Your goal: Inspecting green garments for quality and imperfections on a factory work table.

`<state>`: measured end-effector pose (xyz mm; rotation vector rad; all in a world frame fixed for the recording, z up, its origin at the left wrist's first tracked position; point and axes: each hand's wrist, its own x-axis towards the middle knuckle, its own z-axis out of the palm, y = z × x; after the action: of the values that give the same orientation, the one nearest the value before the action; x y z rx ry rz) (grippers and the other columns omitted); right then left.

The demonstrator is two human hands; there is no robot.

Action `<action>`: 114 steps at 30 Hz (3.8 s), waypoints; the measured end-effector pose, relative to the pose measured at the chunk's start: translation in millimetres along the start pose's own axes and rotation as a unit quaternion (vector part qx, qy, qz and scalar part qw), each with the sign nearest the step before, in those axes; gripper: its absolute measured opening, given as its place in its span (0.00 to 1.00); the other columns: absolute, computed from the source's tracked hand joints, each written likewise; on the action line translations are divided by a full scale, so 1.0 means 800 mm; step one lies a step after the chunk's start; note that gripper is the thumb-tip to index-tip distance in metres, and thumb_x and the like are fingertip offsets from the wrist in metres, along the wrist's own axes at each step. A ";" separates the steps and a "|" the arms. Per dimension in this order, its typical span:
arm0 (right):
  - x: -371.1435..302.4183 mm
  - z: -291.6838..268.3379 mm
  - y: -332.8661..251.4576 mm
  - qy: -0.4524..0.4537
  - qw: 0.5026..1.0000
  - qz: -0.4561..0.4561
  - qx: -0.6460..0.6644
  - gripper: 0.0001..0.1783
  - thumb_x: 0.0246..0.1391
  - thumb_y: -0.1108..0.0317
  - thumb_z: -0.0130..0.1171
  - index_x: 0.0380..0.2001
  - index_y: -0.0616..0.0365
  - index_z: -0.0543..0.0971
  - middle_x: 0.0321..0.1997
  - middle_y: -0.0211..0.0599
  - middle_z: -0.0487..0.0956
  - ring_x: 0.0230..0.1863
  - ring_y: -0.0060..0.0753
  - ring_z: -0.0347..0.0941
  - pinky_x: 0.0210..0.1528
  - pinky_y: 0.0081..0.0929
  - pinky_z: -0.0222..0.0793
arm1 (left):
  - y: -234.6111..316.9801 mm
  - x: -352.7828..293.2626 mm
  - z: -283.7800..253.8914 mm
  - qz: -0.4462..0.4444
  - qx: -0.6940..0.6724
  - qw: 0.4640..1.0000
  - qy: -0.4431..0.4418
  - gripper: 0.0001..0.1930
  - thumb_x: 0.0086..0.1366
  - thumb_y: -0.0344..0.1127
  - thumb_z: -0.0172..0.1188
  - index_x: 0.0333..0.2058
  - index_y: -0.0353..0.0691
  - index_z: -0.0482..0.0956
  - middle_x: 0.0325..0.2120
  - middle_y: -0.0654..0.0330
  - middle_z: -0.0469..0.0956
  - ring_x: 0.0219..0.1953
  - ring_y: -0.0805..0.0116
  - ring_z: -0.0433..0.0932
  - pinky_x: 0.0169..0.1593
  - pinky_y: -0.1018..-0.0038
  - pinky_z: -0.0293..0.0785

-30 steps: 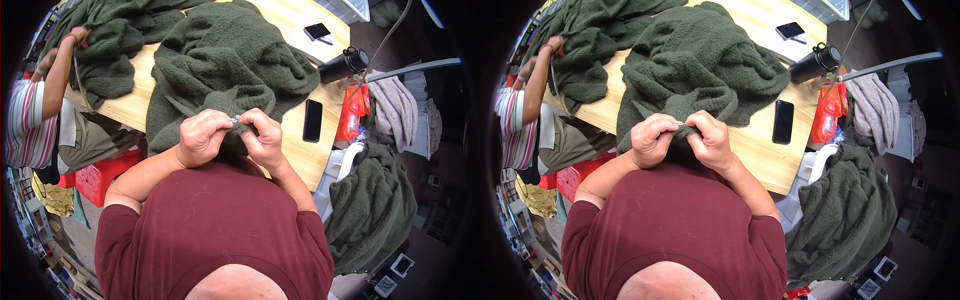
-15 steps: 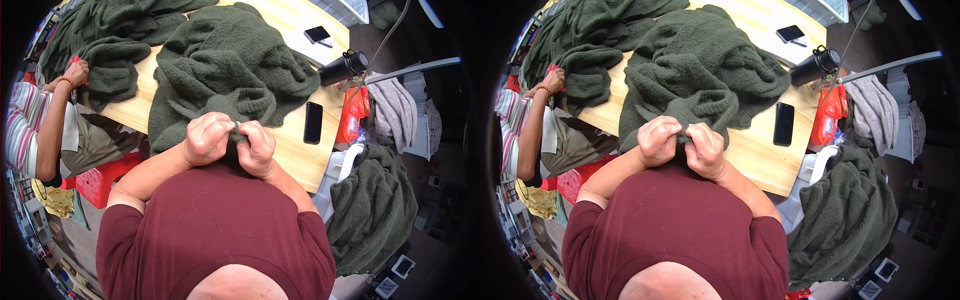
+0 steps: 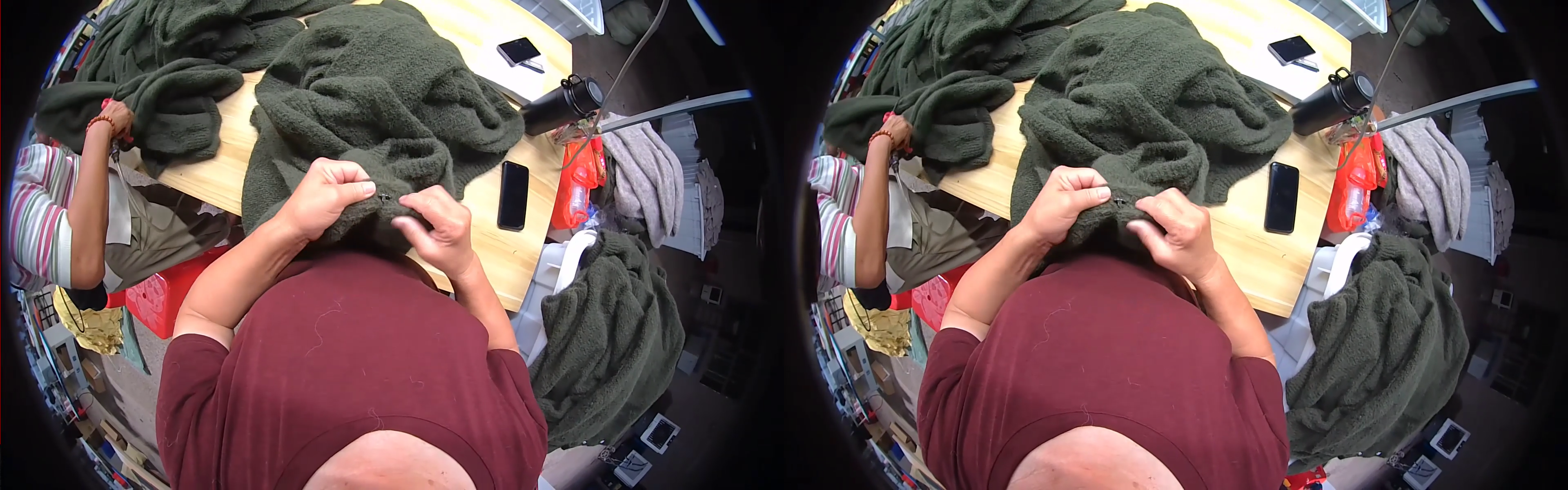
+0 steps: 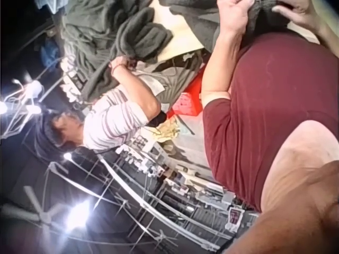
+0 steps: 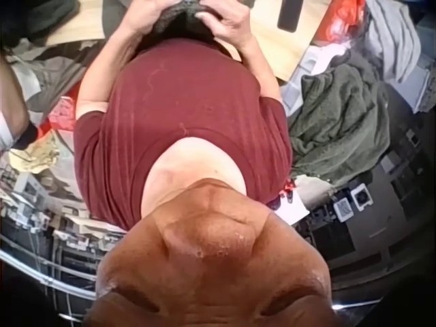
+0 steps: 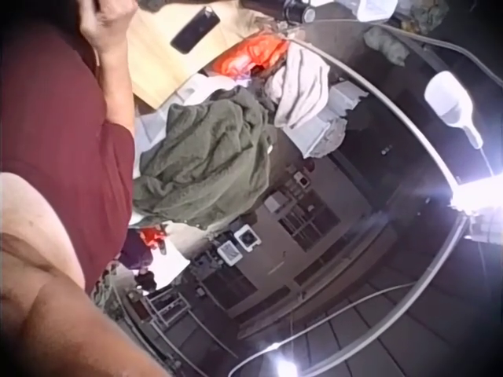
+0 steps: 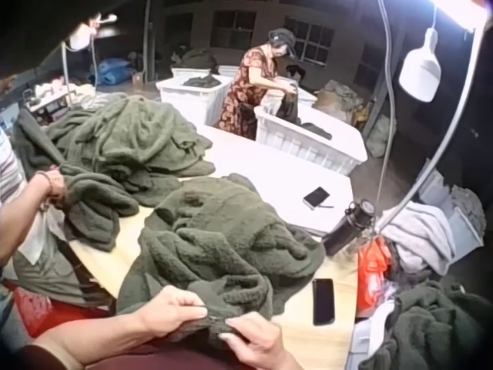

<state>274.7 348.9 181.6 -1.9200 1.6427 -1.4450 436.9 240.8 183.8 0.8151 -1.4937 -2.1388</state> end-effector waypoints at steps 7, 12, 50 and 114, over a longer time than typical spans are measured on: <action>0.001 0.006 -0.002 -0.066 0.993 0.059 0.073 0.10 0.34 0.76 0.64 0.22 0.64 0.73 0.18 0.39 0.70 0.19 0.32 0.66 0.20 0.25 0.60 | 0.011 -0.011 0.017 -0.025 -0.050 0.998 -0.029 0.06 0.55 0.28 0.57 0.22 0.34 0.75 0.18 0.70 0.71 0.23 0.86 0.65 0.26 0.86 0.62; 0.001 0.017 -0.005 -0.011 1.000 0.000 -0.023 0.09 0.32 0.83 0.58 0.24 0.65 0.72 0.19 0.41 0.70 0.20 0.38 0.68 0.21 0.28 0.62 | 0.012 -0.016 0.020 0.002 0.087 0.996 0.000 0.04 0.52 0.26 0.59 0.21 0.35 0.74 0.17 0.74 0.68 0.21 0.88 0.61 0.23 0.87 0.57; -0.008 0.024 0.019 -0.051 0.838 0.279 0.466 0.07 0.44 0.79 0.56 0.30 0.63 0.75 0.28 0.25 0.74 0.29 0.12 0.67 0.32 0.12 0.63 | -0.008 -0.014 0.010 -0.001 -0.068 0.997 -0.040 0.04 0.57 0.26 0.53 0.27 0.33 0.76 0.22 0.68 0.74 0.25 0.86 0.66 0.30 0.86 0.63; -0.011 -0.024 -0.004 0.069 0.983 -0.163 -0.048 0.19 0.28 0.89 0.51 0.31 0.66 0.73 0.27 0.42 0.75 0.23 0.37 0.70 0.26 0.27 0.67 | 0.025 0.007 0.003 -0.038 -0.126 0.991 0.016 0.02 0.51 0.22 0.57 0.26 0.33 0.75 0.23 0.61 0.77 0.25 0.78 0.74 0.32 0.81 0.71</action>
<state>263.0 365.6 188.7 -2.2764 1.5307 -1.6801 431.3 231.8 202.1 0.8208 -1.1612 -2.2999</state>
